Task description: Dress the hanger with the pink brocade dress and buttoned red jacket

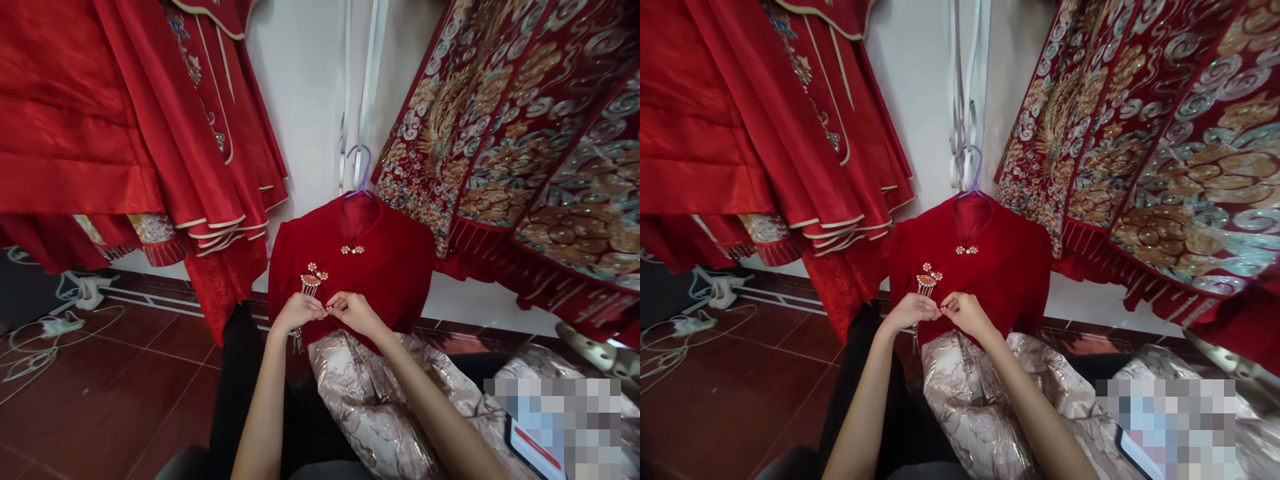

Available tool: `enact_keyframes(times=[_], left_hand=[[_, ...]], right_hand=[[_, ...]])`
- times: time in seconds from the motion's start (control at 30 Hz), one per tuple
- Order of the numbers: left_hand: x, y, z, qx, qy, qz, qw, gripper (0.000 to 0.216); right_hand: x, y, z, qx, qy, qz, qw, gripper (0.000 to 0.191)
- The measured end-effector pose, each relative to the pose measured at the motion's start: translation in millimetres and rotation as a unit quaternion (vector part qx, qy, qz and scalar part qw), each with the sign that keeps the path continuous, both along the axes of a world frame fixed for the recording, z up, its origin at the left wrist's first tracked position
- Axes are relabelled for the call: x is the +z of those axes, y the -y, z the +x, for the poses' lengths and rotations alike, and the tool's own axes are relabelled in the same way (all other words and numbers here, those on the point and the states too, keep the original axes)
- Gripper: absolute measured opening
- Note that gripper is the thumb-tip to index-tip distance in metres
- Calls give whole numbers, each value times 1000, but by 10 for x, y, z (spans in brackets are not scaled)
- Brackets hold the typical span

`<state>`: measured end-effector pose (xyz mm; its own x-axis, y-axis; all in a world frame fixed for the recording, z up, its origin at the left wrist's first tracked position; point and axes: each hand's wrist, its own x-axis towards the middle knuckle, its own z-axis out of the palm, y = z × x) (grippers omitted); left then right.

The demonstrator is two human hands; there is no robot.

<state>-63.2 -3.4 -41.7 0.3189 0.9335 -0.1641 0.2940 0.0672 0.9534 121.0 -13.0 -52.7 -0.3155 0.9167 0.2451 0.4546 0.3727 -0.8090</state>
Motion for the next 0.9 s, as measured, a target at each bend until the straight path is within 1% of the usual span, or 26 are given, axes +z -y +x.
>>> enact_keyframes(times=[0.13, 0.27, 0.47, 0.5, 0.57, 0.63, 0.67, 0.7, 0.8, 0.83, 0.9], left_hand=[[5, 6, 42, 17, -15, 6, 1000, 15], [-29, -8, 40, 30, -31, 9, 999, 13], [-138, -55, -12, 40, -69, 61, 995, 14], [-139, -54, -15, 45, -64, 52, 996, 14], [-111, -40, -23, 42, -27, 9, 999, 14], [-50, -16, -55, 40, 10, -25, 999, 17], [-14, -4, -87, 49, 16, -22, 998, 19], [21, 6, -129, 65, 13, -9, 998, 21], [90, 21, -290, 120, -14, 42, 992, 19], [98, 23, -337, 121, -25, 51, 991, 18], [99, 27, -388, 100, -50, 58, 992, 20]], right_hand=[[17, 11, 2, 5, 2, 7, 1000, 12], [53, 22, 23, 21, 18, 33, 999, 11], [11, 48, -51, -2, 40, 70, 997, 12], [0, 50, -66, -9, 42, 75, 996, 12], [9, 55, -70, -14, 45, 72, 996, 11], [79, 66, -14, -12, 46, 58, 997, 12], [137, 76, 37, -14, 45, 52, 998, 13], [208, 90, 101, -21, 40, 48, 998, 14], [435, 142, 321, -70, 14, 57, 996, 17], [496, 157, 385, -84, 6, 59, 995, 18], [575, 177, 470, -96, -3, 55, 994, 20]])
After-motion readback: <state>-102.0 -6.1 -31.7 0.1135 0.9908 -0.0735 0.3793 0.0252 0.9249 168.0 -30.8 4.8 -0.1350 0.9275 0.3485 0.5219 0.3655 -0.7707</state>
